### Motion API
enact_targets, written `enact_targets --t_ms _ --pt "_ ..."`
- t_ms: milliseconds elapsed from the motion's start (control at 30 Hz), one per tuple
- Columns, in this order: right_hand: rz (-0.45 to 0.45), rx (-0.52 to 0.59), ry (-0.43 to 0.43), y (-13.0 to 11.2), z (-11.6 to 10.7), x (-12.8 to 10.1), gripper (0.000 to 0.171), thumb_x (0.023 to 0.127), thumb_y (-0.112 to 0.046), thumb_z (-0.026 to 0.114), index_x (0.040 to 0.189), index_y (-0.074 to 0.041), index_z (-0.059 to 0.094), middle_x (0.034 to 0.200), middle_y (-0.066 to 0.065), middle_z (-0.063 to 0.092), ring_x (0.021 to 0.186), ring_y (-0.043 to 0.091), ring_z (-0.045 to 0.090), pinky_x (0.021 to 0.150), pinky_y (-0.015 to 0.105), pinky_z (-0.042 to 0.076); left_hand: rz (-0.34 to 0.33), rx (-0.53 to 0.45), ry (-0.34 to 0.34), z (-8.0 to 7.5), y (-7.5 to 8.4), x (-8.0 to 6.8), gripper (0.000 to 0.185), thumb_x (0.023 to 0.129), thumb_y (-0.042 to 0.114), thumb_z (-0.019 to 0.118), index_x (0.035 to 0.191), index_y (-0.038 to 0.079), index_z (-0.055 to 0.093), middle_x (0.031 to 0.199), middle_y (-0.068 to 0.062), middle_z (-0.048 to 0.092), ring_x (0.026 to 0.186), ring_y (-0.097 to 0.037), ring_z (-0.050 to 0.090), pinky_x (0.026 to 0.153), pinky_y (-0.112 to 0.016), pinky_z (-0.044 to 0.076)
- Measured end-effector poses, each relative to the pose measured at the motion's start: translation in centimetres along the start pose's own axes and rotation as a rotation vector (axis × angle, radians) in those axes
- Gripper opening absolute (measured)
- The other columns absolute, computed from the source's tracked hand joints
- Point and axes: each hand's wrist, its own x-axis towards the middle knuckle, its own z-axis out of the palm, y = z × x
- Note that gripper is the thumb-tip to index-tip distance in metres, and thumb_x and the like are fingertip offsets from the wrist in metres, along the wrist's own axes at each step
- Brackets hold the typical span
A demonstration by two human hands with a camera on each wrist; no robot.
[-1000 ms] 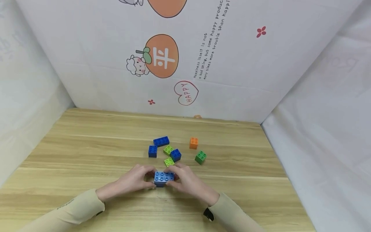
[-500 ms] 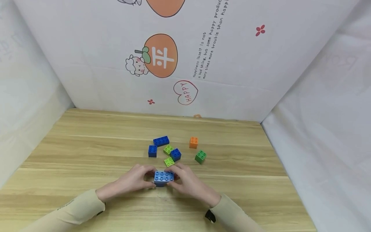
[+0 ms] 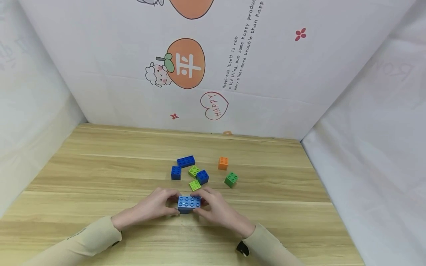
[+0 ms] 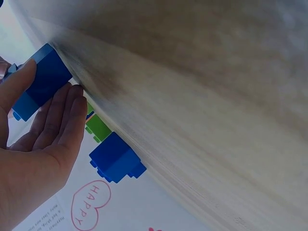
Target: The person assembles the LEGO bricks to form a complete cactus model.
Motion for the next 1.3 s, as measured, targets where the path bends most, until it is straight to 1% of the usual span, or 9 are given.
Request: enact_targets --t_ms 167,333,500,633,767,867,967,1133,1300 --pt "0.037 0.055 -0.029 0.1 -0.3 0.0 0.045 0.088 -0.011 0.073 0.13 -0.006 0.059 0.12 0.009 0.064 0.099 0.022 0.068 0.084 0.03 0.062 0.002 -0.007 0.001 0.0 -0.1 0.0 0.035 0.076 0.014 0.084 0.107 0.006 0.07 0.105 -0.004 0.074 0.097 -0.016 0.069 0.088 -0.031 0.059" --pt "0.055 0.092 -0.039 0.3 -0.7 -0.1 0.045 0.089 -0.017 0.072 0.13 -0.007 0.058 0.122 0.01 0.065 0.101 0.024 0.068 0.086 0.031 0.062 0.027 -0.002 0.006 0.1 -0.2 0.1 0.035 0.076 0.013 0.084 0.107 0.005 0.07 0.105 -0.007 0.075 0.097 -0.018 0.07 0.088 -0.033 0.06" --pt "0.033 0.107 0.013 0.3 -1.5 0.0 0.038 0.09 -0.019 0.071 0.124 -0.005 0.061 0.117 0.014 0.068 0.1 0.024 0.069 0.085 0.03 0.062 0.026 -0.001 0.006 0.1 -0.1 0.1 0.035 0.075 0.012 0.084 0.107 0.005 0.07 0.105 -0.007 0.075 0.098 -0.019 0.07 0.089 -0.035 0.06" --pt "0.01 0.085 0.075 0.3 -2.3 0.3 0.032 0.091 -0.017 0.07 0.12 -0.004 0.063 0.112 0.017 0.069 0.098 0.028 0.07 0.083 0.028 0.062 0.018 0.001 0.006 0.1 -0.1 0.1 0.034 0.076 0.013 0.084 0.107 0.006 0.07 0.105 -0.006 0.075 0.098 -0.018 0.07 0.089 -0.034 0.06" --pt "-0.019 0.054 0.113 0.4 -3.0 0.7 0.029 0.092 -0.013 0.069 0.119 -0.004 0.064 0.11 0.017 0.068 0.098 0.03 0.07 0.083 0.032 0.063 0.017 0.017 0.006 0.2 -0.1 0.0 0.035 0.076 0.015 0.084 0.106 0.007 0.07 0.104 -0.004 0.074 0.097 -0.016 0.069 0.088 -0.032 0.06" --pt "-0.027 0.04 0.119 0.6 -3.5 1.2 0.028 0.092 -0.011 0.068 0.118 -0.002 0.064 0.111 0.017 0.069 0.098 0.03 0.07 0.084 0.036 0.063 0.012 0.023 0.006 0.2 0.0 0.0 0.035 0.076 0.016 0.084 0.106 0.008 0.07 0.104 -0.003 0.074 0.097 -0.016 0.069 0.088 -0.03 0.06" --pt "-0.006 0.052 0.107 0.7 -4.0 1.9 0.027 0.093 -0.011 0.068 0.118 -0.001 0.064 0.113 0.016 0.07 0.101 0.028 0.07 0.086 0.038 0.062 0.006 0.021 0.007 0.1 -0.1 0.0 0.035 0.076 0.017 0.084 0.107 0.008 0.07 0.104 -0.003 0.074 0.097 -0.015 0.069 0.088 -0.03 0.059" --pt "0.059 0.1 0.084 1.1 -4.9 3.1 0.028 0.094 -0.013 0.067 0.12 -0.002 0.064 0.117 0.015 0.07 0.105 0.024 0.069 0.091 0.038 0.06 0.014 0.029 0.01 0.1 -0.2 0.0 0.035 0.075 0.017 0.085 0.106 0.008 0.07 0.103 -0.002 0.074 0.096 -0.015 0.068 0.087 -0.028 0.059" --pt "0.119 0.113 0.083 1.4 -5.8 4.6 0.025 0.094 -0.015 0.066 0.118 -0.005 0.065 0.116 0.015 0.07 0.107 0.024 0.067 0.094 0.042 0.059 0.015 0.006 0.006 0.1 -0.2 -0.1 0.036 0.076 0.016 0.084 0.107 0.008 0.07 0.104 -0.002 0.074 0.096 -0.014 0.068 0.087 -0.027 0.059"
